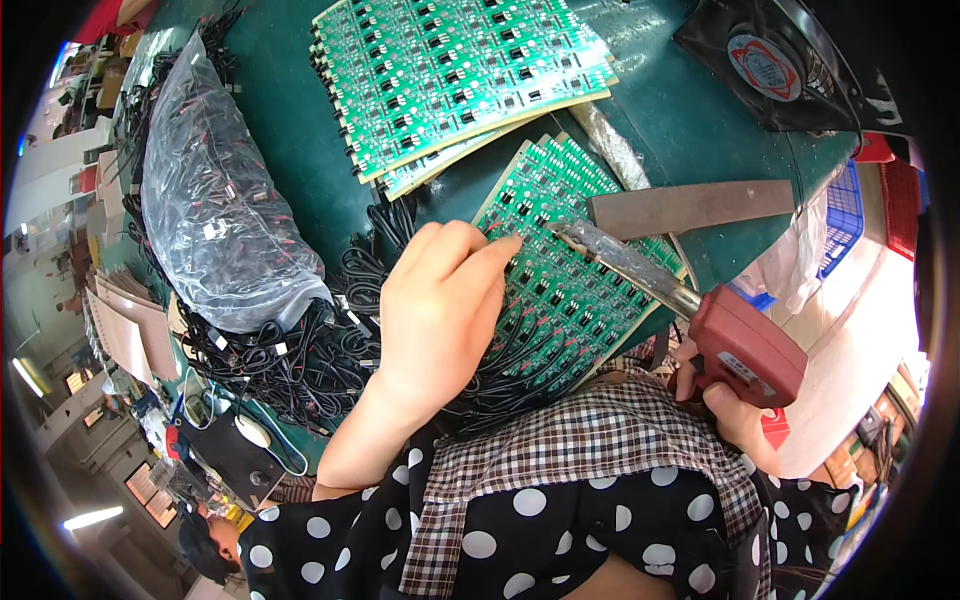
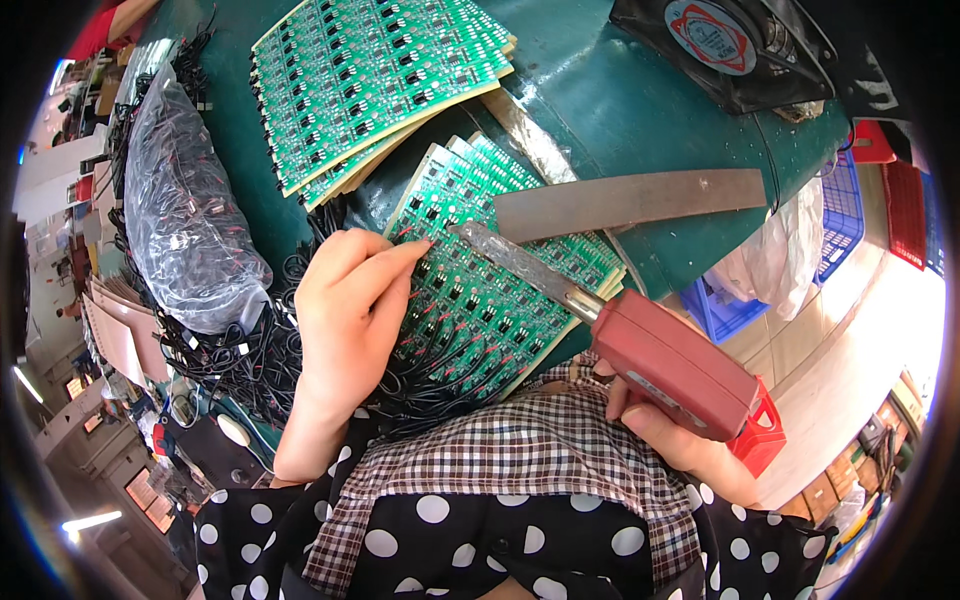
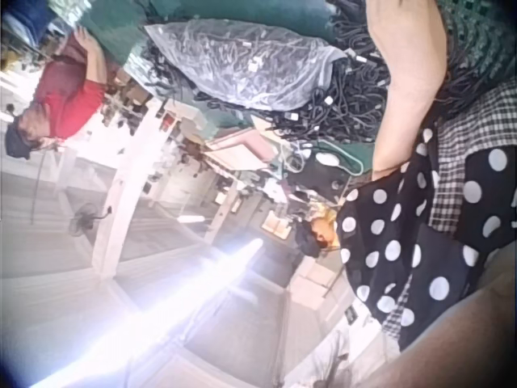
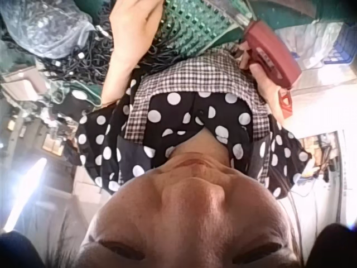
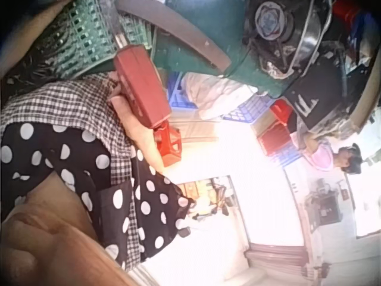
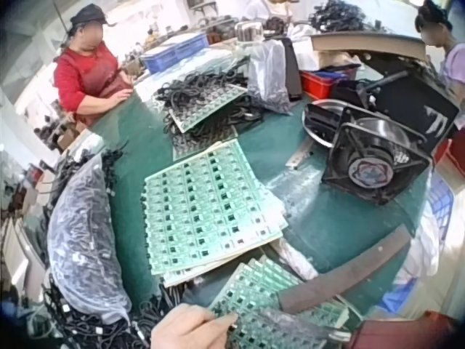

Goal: The person aligns wires onto circuit boards by hand and solders them in place using a soldering iron.

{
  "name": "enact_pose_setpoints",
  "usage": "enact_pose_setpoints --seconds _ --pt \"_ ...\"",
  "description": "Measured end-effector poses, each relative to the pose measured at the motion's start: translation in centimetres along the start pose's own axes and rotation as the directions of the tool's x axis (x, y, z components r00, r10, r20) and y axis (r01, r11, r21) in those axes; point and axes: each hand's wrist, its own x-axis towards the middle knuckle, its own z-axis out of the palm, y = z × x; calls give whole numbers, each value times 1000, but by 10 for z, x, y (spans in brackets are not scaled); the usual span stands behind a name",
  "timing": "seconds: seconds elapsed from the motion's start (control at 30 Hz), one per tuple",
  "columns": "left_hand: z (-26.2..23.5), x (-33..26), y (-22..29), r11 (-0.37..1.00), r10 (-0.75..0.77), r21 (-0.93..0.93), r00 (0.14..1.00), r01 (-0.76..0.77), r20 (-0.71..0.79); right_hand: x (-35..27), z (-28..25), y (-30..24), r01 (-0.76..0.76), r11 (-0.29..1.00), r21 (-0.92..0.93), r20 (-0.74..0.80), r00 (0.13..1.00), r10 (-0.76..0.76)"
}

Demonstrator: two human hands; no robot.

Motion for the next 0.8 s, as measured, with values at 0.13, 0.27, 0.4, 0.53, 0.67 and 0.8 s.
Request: enact_pose_setpoints --seconds 0.13,0.27,0.4,0.53,0.67,0.8 --pt "-2 0 -3 998 16 -67 1000 -15 19 -3 0 13 67 994 88 -43 997 -63" --pt "-1 0 -5 997 63 -48 997 -61 34 3 19 3 97 994 -49 -202 974 -105" --pt "1 1 -6 989 147 -24 989 -146 30 4 18 -5 13 999 -42 -236 972 -23" --pt "1 -1 -4 981 181 61 982 -184 52 -1 6 9 -27 992 121 -100 994 39" --pt "4 0 -1 978 191 87 982 -191 8 -5 -1 23 24 999 -32 -93 995 -26" --pt "5 -1 -2 973 202 112 979 -202 13 -9 -2 29 49 982 -185 -93 993 -68"
